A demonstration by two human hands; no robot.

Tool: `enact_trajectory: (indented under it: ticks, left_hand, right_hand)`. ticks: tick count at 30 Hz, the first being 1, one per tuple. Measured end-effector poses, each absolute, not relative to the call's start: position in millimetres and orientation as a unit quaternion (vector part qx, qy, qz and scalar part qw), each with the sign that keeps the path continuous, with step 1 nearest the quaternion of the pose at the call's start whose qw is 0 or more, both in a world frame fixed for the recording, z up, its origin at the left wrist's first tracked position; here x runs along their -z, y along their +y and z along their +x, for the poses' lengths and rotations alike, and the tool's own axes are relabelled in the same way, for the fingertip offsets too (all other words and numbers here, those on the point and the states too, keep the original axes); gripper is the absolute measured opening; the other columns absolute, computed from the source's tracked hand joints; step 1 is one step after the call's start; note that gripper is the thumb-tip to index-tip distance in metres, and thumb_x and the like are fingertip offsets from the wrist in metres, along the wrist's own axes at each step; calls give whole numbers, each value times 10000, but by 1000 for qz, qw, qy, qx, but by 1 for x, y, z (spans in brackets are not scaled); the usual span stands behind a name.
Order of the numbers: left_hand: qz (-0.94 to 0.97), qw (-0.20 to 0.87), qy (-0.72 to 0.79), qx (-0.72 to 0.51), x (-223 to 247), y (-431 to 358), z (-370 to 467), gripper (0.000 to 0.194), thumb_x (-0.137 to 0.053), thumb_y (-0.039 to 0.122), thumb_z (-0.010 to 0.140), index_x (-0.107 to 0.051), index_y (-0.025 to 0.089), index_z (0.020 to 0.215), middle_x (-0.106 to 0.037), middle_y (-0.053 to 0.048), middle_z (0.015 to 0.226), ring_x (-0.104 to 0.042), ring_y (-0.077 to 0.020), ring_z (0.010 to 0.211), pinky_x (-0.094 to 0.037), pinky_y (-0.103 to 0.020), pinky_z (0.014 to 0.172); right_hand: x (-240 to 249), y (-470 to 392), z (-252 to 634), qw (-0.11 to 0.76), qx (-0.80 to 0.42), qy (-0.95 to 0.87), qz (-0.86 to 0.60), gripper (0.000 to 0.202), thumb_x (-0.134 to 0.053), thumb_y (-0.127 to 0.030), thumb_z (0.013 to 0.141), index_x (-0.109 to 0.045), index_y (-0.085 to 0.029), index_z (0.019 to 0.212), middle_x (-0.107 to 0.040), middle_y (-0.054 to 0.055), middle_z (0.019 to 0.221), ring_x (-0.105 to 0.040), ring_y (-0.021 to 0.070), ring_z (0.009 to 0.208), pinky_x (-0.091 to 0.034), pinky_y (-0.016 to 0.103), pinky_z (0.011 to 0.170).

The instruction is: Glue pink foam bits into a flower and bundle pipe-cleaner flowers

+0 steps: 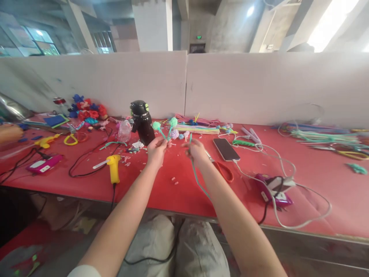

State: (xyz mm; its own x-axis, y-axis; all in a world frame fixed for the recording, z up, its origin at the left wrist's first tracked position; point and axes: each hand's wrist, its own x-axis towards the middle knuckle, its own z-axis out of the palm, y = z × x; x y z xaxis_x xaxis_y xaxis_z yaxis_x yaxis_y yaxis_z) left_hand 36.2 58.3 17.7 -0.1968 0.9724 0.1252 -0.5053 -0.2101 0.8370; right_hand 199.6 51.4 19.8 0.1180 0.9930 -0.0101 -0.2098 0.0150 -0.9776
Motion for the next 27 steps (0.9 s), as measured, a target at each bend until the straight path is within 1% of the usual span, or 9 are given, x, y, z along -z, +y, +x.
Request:
enact_trajectory:
  ticks: [4,8,11,16,18,21,23,25,27]
  left_hand:
    - [359,532,344,-686,-7,27,32,304,-950,169,641,-724,137,841,-755,-19,699,-727,-148,653,-581,-302,764]
    - [356,542,358,-672,0,11,31,298,-957,164,624,-734,137,819,-746,-12,684,-742,-162,670,-596,-326,799]
    - [349,552,357,-668,2,12,31,273,-928,134,658,-744,141,859,-764,-14,754,-739,-139,704,-597,-337,859]
    - [345,577,346,-655,4,13,31,260,-899,69,657,-746,135,858,-774,-29,769,-734,-127,716,-589,-317,866]
    - [346,584,344,-648,5,12,30,265,-903,63,653,-748,134,856,-769,-27,750,-737,-135,718,-586,-319,862]
    - [346,590,344,-643,6,12,30,266,-911,70,649,-753,132,854,-775,-31,749,-741,-147,722,-588,-327,859]
    - [343,592,341,-644,7,13,29,260,-909,64,651,-757,128,853,-780,-31,751,-740,-144,710,-591,-326,864]
    - [338,594,338,-648,7,14,29,262,-908,58,656,-759,126,860,-783,-28,755,-753,-151,728,-594,-334,891]
    - [332,597,337,-648,7,16,29,258,-905,48,663,-760,125,862,-786,-32,762,-780,-179,795,-594,-358,938]
  right_hand:
    - [9,23,186,552,-504,-451,-487,490,-664,-258,682,-590,-279,1166,-699,-20,707,-496,132,426,-339,247,411]
    - [19,18,192,569,-452,-481,-489,373,-627,-291,695,-670,-264,1064,-702,-6,836,-460,103,479,-360,259,475]
    - [27,19,199,574,-423,-495,-496,335,-646,-299,690,-712,-246,1014,-689,2,843,-436,108,527,-349,263,505]
    - [34,16,203,571,-403,-517,-493,289,-662,-321,690,-751,-238,952,-715,18,860,-452,127,581,-373,275,545]
    - [32,14,203,570,-404,-519,-492,327,-659,-352,702,-762,-229,987,-692,10,784,-449,129,569,-374,275,544]
    - [27,10,204,554,-420,-527,-488,364,-615,-401,745,-782,-192,992,-563,-19,575,-432,138,520,-345,274,511]
    - [25,8,203,533,-433,-545,-481,367,-601,-413,760,-799,-170,950,-496,-30,494,-435,145,491,-344,278,497]
    - [24,6,201,514,-434,-570,-472,353,-654,-417,748,-817,-165,933,-561,-13,514,-513,160,521,-417,290,537]
    - [25,6,197,503,-425,-597,-458,358,-739,-427,721,-831,-178,961,-721,27,677,-650,201,668,-522,321,676]
